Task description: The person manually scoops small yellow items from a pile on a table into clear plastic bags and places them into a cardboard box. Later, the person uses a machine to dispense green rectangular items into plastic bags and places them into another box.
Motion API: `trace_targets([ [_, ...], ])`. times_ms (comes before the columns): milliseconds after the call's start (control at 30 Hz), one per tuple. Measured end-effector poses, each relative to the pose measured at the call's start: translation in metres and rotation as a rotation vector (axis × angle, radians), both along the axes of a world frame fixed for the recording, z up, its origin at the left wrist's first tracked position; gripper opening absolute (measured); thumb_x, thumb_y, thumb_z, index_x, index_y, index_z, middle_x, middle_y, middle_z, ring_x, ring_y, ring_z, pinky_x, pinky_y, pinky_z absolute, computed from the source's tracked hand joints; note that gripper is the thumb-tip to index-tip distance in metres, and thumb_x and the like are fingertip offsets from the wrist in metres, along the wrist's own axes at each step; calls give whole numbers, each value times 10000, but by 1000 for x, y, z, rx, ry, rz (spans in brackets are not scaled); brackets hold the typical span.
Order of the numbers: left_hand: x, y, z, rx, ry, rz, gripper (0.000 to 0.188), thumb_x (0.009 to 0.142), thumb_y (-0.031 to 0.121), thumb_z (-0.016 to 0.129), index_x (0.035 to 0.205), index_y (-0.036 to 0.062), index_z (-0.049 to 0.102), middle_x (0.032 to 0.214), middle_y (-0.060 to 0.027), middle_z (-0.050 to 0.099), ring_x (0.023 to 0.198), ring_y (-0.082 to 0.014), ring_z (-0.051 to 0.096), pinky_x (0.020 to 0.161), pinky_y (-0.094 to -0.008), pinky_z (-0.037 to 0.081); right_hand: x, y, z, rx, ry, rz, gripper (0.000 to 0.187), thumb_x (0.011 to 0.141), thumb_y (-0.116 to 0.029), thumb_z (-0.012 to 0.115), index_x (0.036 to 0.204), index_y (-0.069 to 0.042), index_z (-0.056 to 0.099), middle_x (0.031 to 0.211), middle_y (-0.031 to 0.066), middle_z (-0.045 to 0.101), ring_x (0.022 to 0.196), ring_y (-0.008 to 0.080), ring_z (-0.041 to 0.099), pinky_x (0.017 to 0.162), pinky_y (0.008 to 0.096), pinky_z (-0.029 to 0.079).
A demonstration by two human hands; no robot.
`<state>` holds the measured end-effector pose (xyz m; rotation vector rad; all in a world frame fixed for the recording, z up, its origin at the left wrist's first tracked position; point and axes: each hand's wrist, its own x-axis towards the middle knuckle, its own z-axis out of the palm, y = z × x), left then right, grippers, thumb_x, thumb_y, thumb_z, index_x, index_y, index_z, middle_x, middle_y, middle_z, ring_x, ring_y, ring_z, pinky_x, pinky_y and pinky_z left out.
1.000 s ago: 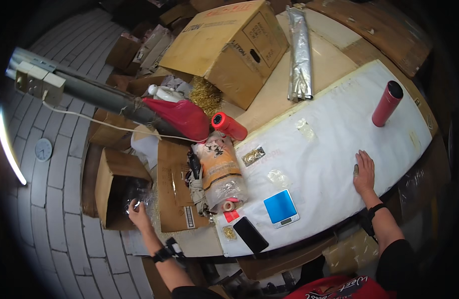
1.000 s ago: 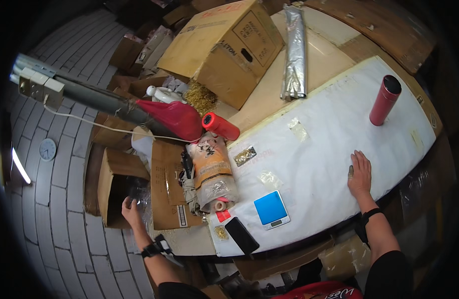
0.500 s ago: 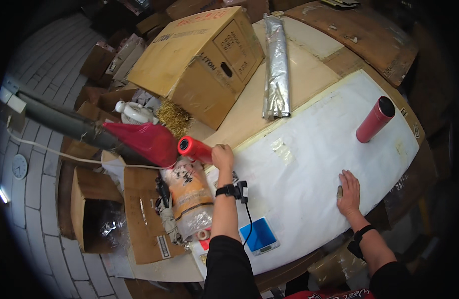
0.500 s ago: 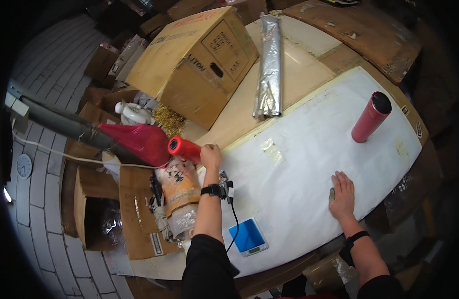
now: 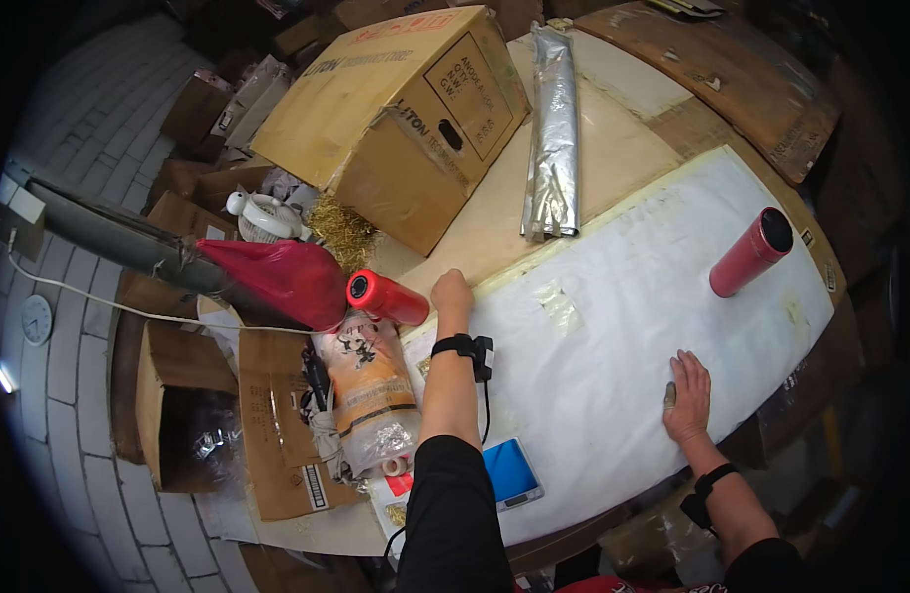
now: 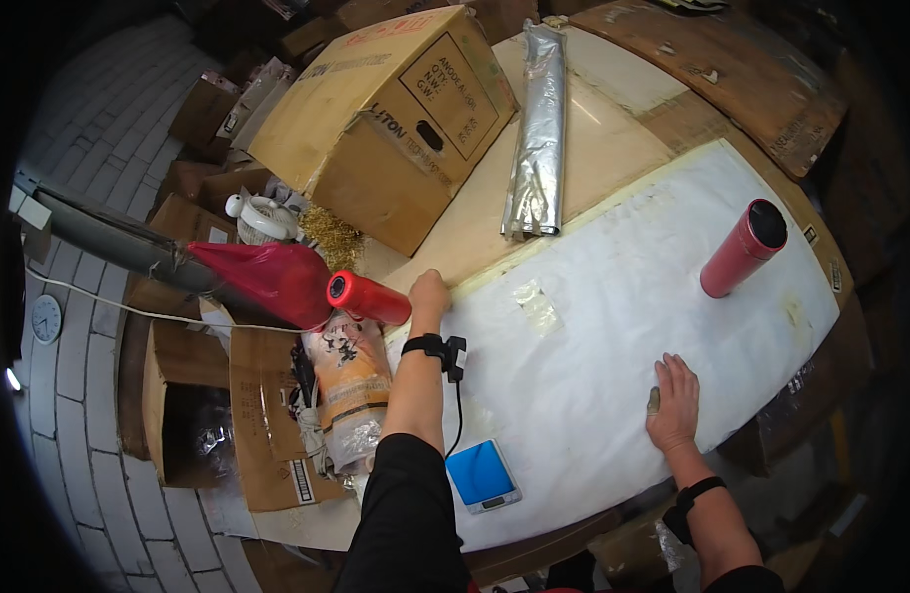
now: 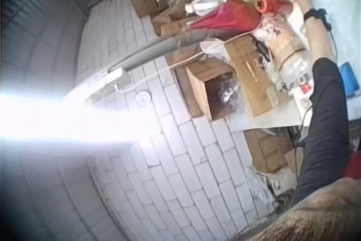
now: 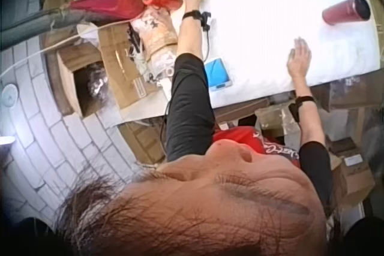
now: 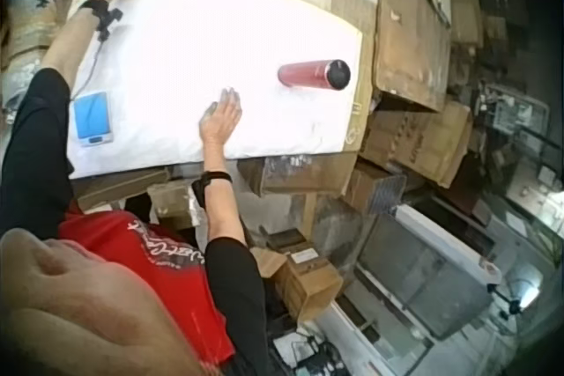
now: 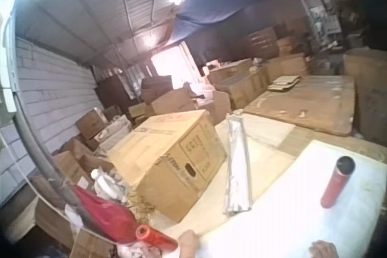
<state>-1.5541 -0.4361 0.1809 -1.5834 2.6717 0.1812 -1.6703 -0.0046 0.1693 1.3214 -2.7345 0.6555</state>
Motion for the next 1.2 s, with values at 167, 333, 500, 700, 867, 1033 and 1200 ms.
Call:
trace_targets([
  [167,17,7,-6,17,71,2,184,719,75,566,867,-19,620,945,-241,621,897,-374,603,787,-421,481,2,1,1,-8,-14,-20,426,763,-20,491,1187,-4,457,1285,138,420,1219,323,367,1032,429,281],
  [333,32,26,-7,36,171,35,161,698,81,545,781,-36,619,842,-258,616,829,-385,608,723,-436,486,1,1,-1,0,15,-9,409,778,-41,494,1183,-1,455,1284,138,420,1221,317,365,1025,436,289],
  [500,75,73,53,88,442,-66,141,686,99,559,710,-37,591,743,-240,597,727,-384,592,637,-439,461,6,1,-2,-1,26,-3,410,780,-36,490,1188,-5,455,1286,133,419,1224,312,364,1030,432,283],
  [700,245,91,193,-496,569,-39,75,710,65,601,745,18,555,709,-111,537,667,-252,530,623,-355,436,3,7,-9,-71,15,-30,419,758,-12,498,1176,-2,474,1273,133,440,1215,312,375,1021,427,294],
  [867,458,37,238,-498,488,401,213,826,139,593,940,-41,584,837,-138,617,738,-219,571,698,-335,457,9,5,-6,-94,15,-16,402,772,-31,513,1173,-32,484,1269,114,448,1222,276,376,1027,390,290],
  [1033,426,93,197,-536,577,200,316,840,158,602,1086,-31,541,880,-118,613,778,-205,572,743,-313,460,8,7,-10,-90,25,-35,374,796,-66,507,1169,-51,493,1273,97,446,1228,251,373,1032,382,287],
  [1200,279,248,128,202,776,-63,131,839,88,589,933,8,632,805,-58,629,700,-115,572,643,-257,458,11,13,-19,-130,40,-67,373,800,-57,480,1172,-36,498,1261,124,465,1215,256,392,1029,384,292],
])
